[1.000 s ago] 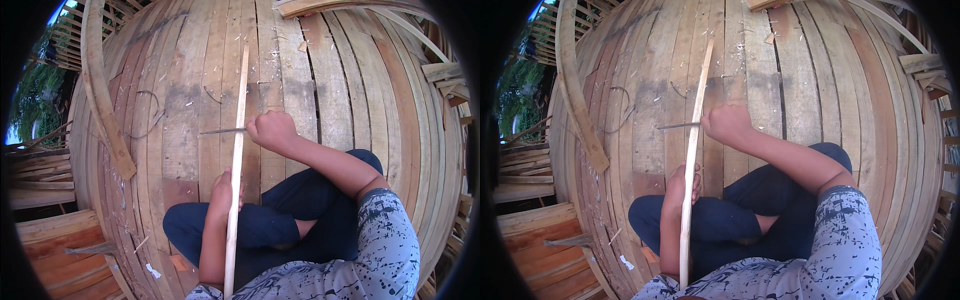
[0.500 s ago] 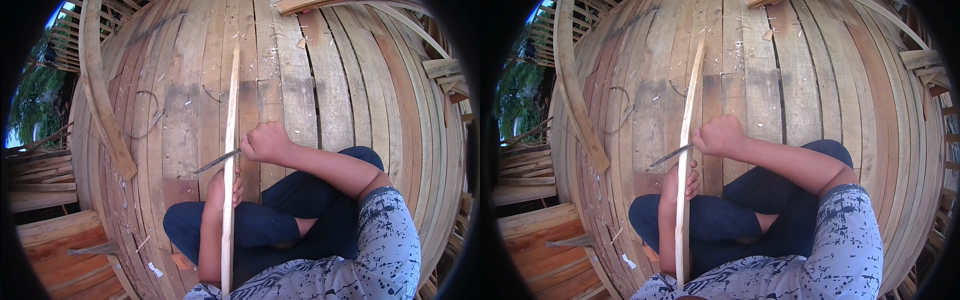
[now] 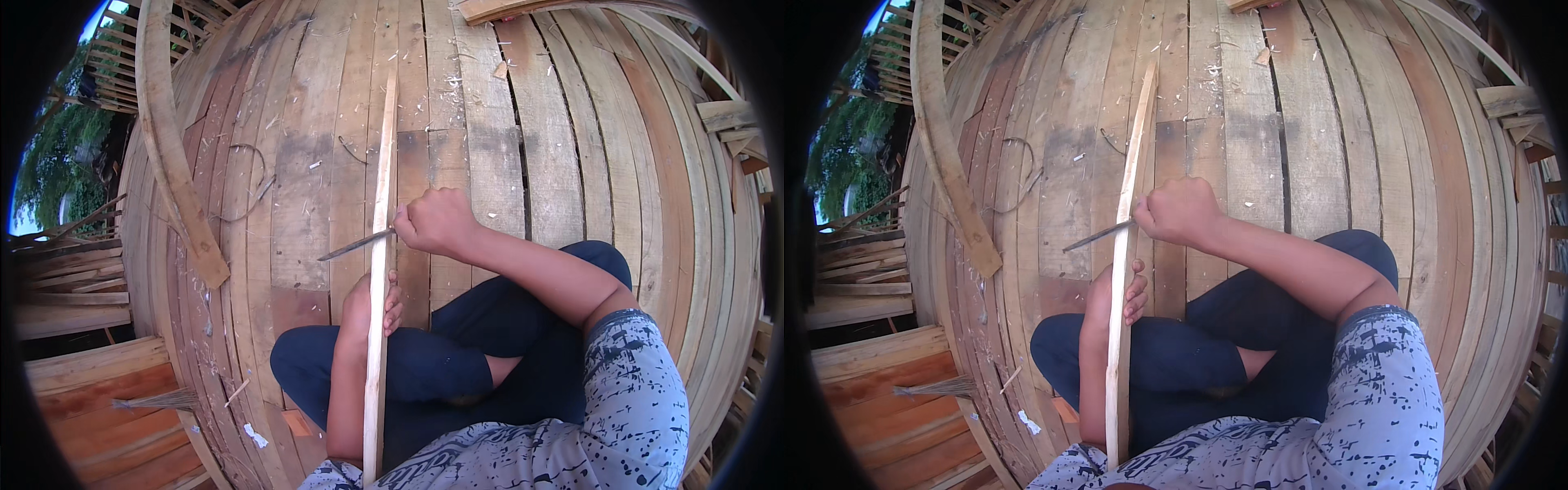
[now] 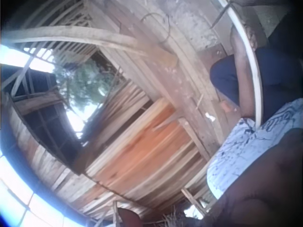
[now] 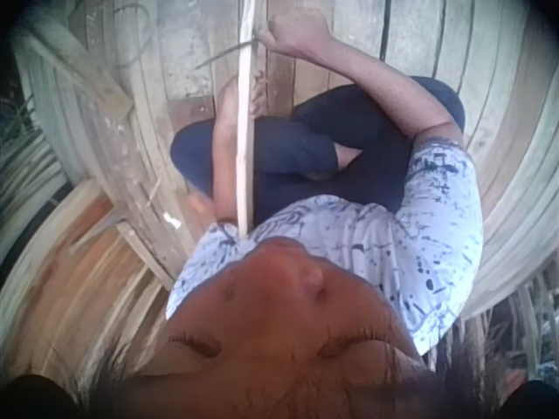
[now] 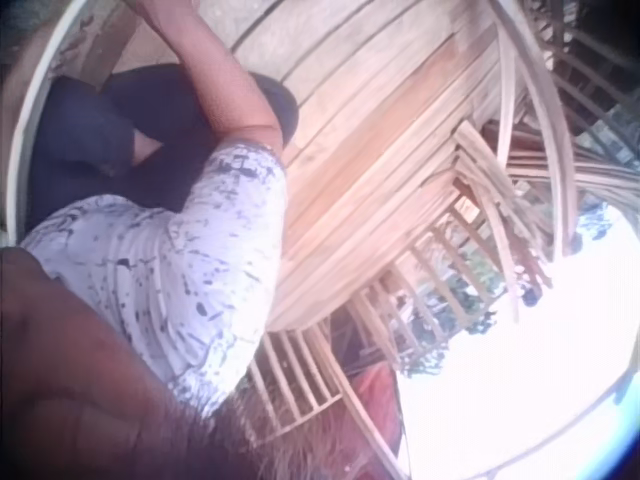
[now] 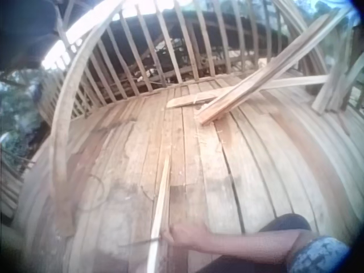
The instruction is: The person sits cross-legged on a wooden floor and uses a knife to shave and shape a long, thin piece of wood. They hold the wood with their left hand and use the knife in their right hand to remove thin shavings, gradually refining the wood's surface and edges.
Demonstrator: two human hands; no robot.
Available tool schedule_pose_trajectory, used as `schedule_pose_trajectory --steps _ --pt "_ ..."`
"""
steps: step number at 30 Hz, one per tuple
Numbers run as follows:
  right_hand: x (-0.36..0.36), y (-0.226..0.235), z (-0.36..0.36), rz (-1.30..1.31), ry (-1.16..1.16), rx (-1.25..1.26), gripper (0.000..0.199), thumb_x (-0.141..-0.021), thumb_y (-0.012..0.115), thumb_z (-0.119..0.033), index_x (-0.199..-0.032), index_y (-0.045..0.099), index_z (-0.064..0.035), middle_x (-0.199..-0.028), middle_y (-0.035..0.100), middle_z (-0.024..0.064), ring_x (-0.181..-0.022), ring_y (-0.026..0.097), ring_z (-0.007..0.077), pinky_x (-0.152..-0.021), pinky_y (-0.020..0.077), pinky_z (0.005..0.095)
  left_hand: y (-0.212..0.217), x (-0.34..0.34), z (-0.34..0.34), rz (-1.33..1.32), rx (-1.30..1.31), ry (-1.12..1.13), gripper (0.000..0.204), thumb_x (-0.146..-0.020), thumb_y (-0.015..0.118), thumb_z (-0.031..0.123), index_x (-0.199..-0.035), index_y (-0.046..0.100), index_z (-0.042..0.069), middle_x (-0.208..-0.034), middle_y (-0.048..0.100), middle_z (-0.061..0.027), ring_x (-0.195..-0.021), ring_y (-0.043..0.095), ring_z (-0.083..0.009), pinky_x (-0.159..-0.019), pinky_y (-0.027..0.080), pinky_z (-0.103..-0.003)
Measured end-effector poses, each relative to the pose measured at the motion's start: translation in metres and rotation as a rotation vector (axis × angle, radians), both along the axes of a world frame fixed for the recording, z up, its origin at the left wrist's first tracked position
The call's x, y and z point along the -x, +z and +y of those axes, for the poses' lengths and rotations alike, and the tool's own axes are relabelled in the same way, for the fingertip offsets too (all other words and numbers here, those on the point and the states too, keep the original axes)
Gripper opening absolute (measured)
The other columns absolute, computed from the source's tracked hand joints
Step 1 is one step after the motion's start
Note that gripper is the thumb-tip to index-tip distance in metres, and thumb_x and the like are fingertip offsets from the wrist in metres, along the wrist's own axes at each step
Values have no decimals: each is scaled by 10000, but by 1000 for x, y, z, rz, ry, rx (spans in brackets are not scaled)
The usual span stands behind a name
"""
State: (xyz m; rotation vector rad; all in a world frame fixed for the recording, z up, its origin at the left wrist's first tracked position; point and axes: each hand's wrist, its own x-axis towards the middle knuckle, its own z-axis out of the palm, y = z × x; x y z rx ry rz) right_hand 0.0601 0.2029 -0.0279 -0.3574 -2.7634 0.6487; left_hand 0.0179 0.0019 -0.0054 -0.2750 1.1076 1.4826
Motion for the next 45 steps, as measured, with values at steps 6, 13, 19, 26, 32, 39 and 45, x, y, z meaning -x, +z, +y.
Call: schedule_pose_trajectory --steps 6,13,19,26,32,39,45 --pt "-9 6 -11 -12 -30 57 454 -907 504 -308 -572 665 -48 -497 570 197 -434 596 350 -458 492 464 1 -2 -9 -4 -18 -24 271 -1027 345 301 -959 496 87 -533 405 -22 -328 382 -136 -280 325 -280" --pt "-18 20 -31 -35 41 91 488 -902 496 -297 -512 633 -37 -481 562 193 -425 584 374 -454 491 463 2 -3 -6 110 71 -36 272 -1027 347 308 -948 497 95 -527 400 -13 -323 376 -131 -278 317 -278" --pt "-6 8 -14 -12 -36 80 484 -895 497 -311 -516 633 -43 -479 550 200 -431 585 370 -439 478 456 -3 2 -6 -56 -58 -25 281 -1033 344 325 -956 493 100 -527 401 -12 -322 379 -130 -281 316 -273" --pt "-8 5 -20 54 -4 25 496 -892 504 -313 -480 603 -56 -438 515 182 -396 551 365 -428 464 457 5 0 3 156 159 -38 345 -1050 293 349 -962 498 85 -532 408 -16 -330 381 -126 -288 325 -272" --pt "7 -19 23 89 -125 -34 477 -892 509 -300 -505 626 -47 -468 546 189 -417 567 376 -471 489 470 4 -7 3 237 196 -55 389 -1058 285 352 -962 513 51 -529 430 -30 -329 383 -132 -290 329 -278" --pt "9 -12 22 -3 -95 9 486 -898 494 -305 -523 632 -28 -496 570 206 -426 577 377 -477 496 478 13 -12 9 344 289 -49 340 -1040 319 312 -1005 513 36 -524 411 -19 -330 393 -121 -276 338 -263" --pt "9 -17 14 61 -173 33 510 -910 488 -325 -520 632 -30 -497 570 214 -445 595 380 -479 496 483 10 -14 6 378 283 -42 329 -1035 314 293 -991 514 35 -526 406 -17 -324 380 -117 -279 327 -265"
